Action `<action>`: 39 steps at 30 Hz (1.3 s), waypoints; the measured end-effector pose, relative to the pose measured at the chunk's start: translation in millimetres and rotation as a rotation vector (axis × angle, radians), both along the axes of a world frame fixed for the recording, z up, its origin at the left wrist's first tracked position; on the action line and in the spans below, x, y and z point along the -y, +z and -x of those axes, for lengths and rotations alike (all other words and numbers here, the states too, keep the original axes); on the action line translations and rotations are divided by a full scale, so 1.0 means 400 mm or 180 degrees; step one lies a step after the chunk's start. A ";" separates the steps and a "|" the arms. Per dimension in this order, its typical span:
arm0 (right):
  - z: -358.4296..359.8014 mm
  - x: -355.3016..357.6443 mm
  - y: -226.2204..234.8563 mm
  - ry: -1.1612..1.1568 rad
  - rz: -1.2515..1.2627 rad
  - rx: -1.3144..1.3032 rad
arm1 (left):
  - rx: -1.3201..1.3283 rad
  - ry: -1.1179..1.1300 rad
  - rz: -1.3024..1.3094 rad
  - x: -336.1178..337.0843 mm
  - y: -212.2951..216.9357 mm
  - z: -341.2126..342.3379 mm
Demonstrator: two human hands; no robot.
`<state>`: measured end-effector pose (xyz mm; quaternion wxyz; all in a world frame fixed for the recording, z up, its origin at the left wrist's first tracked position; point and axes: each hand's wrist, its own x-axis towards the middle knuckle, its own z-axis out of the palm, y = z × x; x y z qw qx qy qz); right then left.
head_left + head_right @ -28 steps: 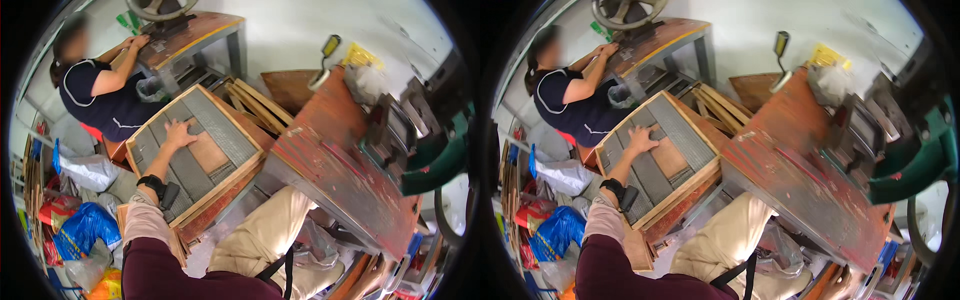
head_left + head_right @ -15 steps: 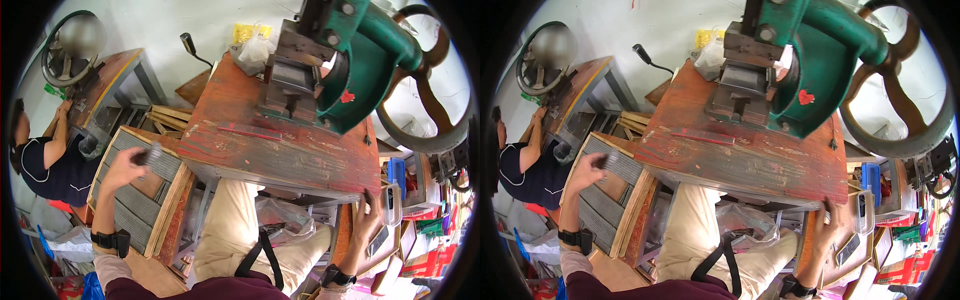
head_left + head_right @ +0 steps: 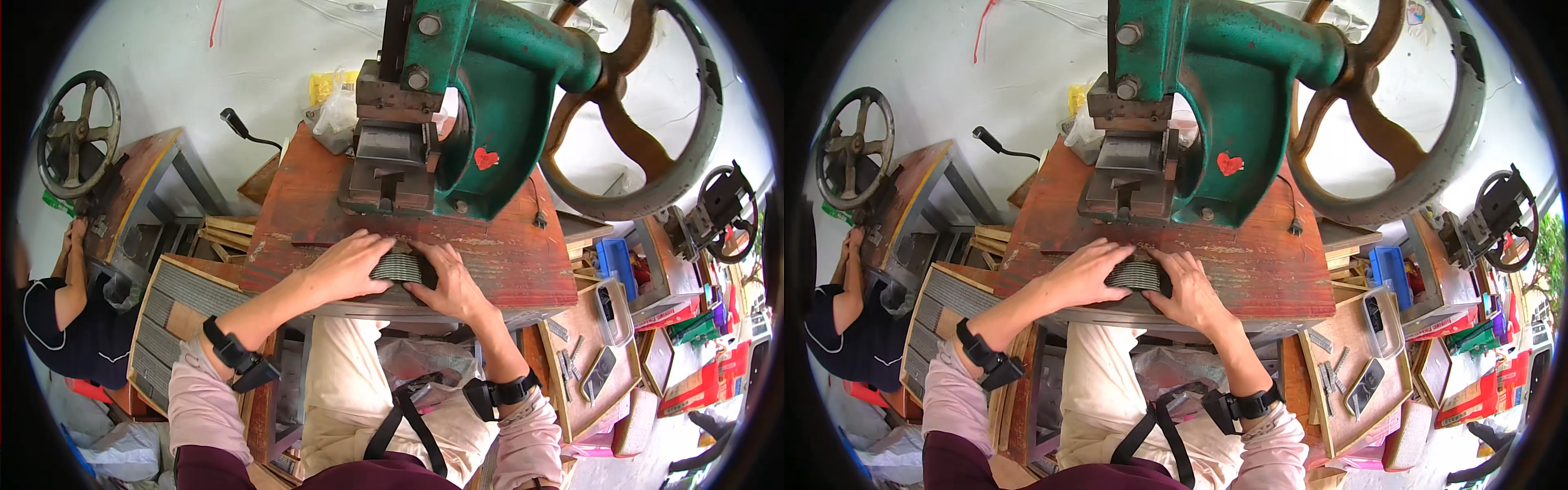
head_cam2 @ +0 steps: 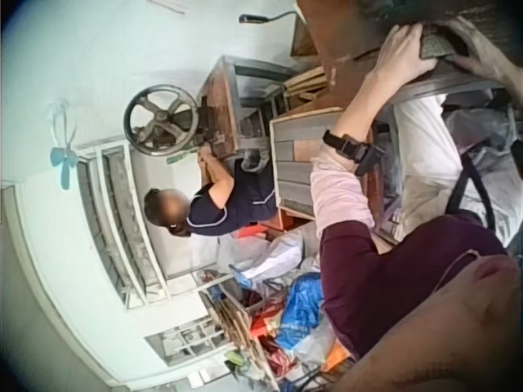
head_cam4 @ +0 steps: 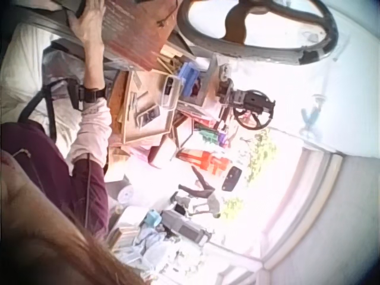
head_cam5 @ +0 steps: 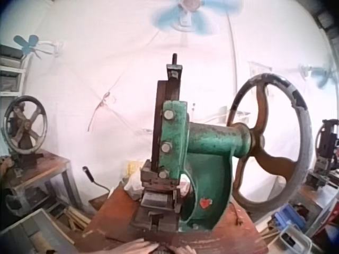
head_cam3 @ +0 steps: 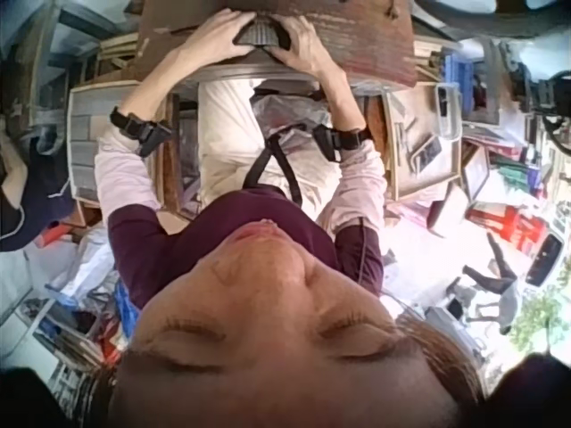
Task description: Operating a manual industrial press to shape or cut small metal/plastic components.
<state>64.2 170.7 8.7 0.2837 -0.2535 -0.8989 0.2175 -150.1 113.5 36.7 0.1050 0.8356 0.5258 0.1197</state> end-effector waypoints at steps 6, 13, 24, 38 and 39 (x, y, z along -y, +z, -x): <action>0.002 -0.001 -0.002 -0.0085 0.0109 -0.0029 | 0.1619 0.0492 -0.0068 0.072 -0.057 0.038; 0.009 0.001 0.006 -0.0161 0.0278 0.0035 | 0.1814 0.0743 -0.0215 0.079 -0.079 0.027; 0.001 0.003 0.005 -0.0073 0.0259 -0.0038 | 0.1200 0.0475 -0.0596 0.065 -0.067 0.000; 0.204 -0.206 0.207 -0.1035 0.0234 -0.1019 | 0.2176 0.0854 -0.1356 -0.239 0.146 0.117; 0.218 -0.226 0.200 -0.1124 0.0223 -0.1152 | 0.2158 0.0848 -0.1379 -0.264 0.148 0.122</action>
